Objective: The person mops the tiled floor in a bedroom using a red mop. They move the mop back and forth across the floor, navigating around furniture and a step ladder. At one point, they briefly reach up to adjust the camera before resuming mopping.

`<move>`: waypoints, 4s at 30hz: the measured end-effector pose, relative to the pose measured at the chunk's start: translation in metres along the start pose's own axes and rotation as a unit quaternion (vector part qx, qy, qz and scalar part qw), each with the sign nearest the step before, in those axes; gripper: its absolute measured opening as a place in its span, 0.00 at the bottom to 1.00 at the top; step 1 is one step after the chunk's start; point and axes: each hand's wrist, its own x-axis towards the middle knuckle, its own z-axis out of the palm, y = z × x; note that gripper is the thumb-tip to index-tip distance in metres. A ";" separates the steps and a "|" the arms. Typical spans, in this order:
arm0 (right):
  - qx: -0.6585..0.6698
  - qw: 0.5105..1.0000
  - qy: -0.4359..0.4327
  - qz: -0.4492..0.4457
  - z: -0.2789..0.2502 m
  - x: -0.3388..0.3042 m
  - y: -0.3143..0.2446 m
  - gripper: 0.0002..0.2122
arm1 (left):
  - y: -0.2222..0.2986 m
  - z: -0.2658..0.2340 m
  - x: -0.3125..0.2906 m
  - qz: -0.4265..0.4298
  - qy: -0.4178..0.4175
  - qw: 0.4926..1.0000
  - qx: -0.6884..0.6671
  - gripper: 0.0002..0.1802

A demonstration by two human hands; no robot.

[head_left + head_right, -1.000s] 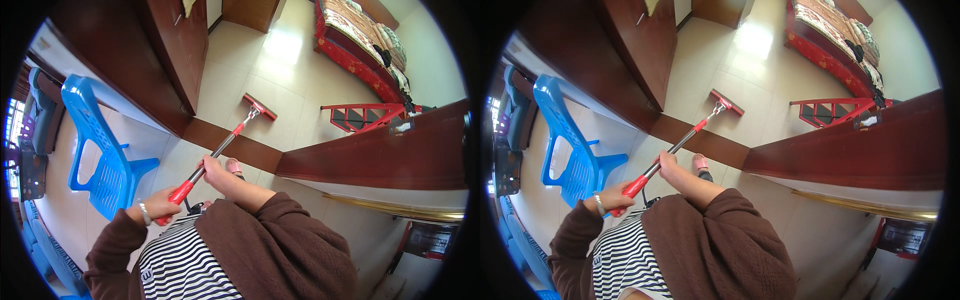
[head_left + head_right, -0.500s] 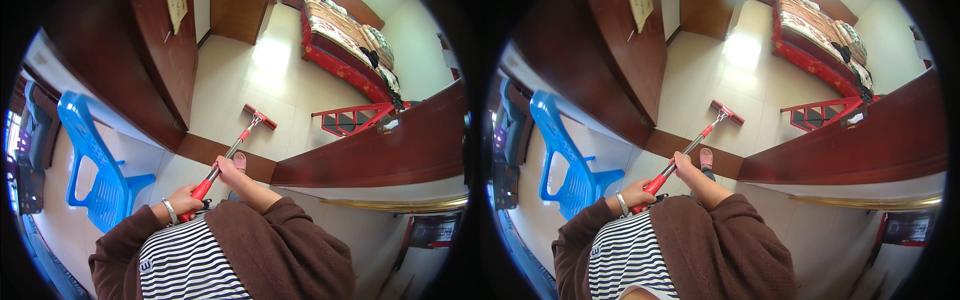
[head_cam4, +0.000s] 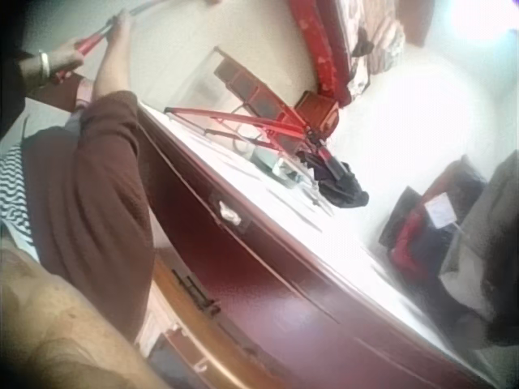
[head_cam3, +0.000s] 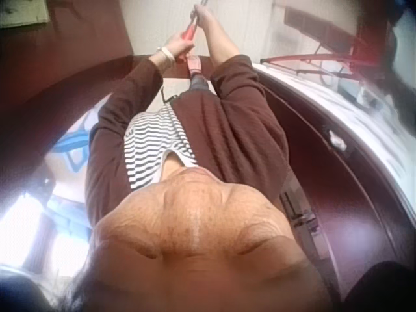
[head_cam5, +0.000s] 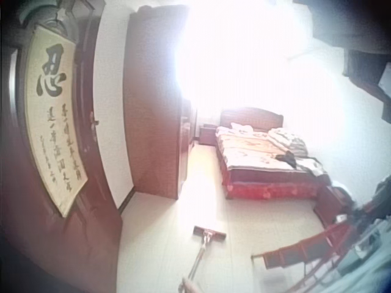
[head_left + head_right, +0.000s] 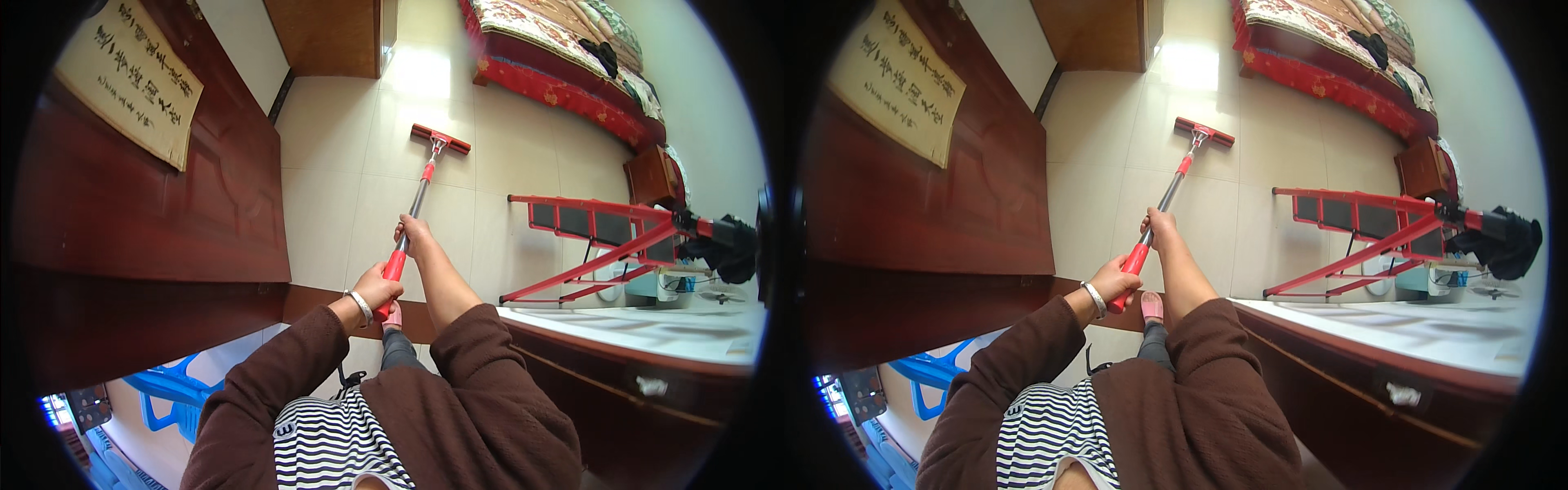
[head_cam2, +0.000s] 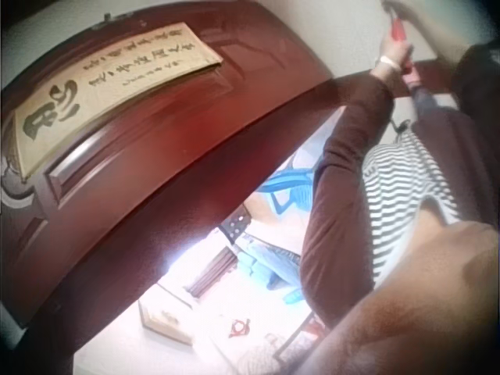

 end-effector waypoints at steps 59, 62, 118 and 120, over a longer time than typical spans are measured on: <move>0.021 0.999 -0.030 -0.030 0.080 -0.026 -0.043 0.06 | 0.122 -0.043 -0.022 -0.121 -0.085 0.987 -0.066 0.18; 0.104 0.993 -0.051 0.005 0.070 -0.082 -0.011 0.05 | 0.109 -0.045 -0.075 -0.130 -0.112 0.984 -0.057 0.17; 0.005 0.992 -0.093 0.082 0.134 0.113 -0.273 0.03 | 0.309 -0.016 0.146 -0.081 -0.030 0.972 -0.218 0.14; -0.037 0.993 -0.097 0.062 0.132 0.160 -0.312 0.03 | 0.329 -0.006 0.199 -0.072 -0.017 0.973 -0.217 0.14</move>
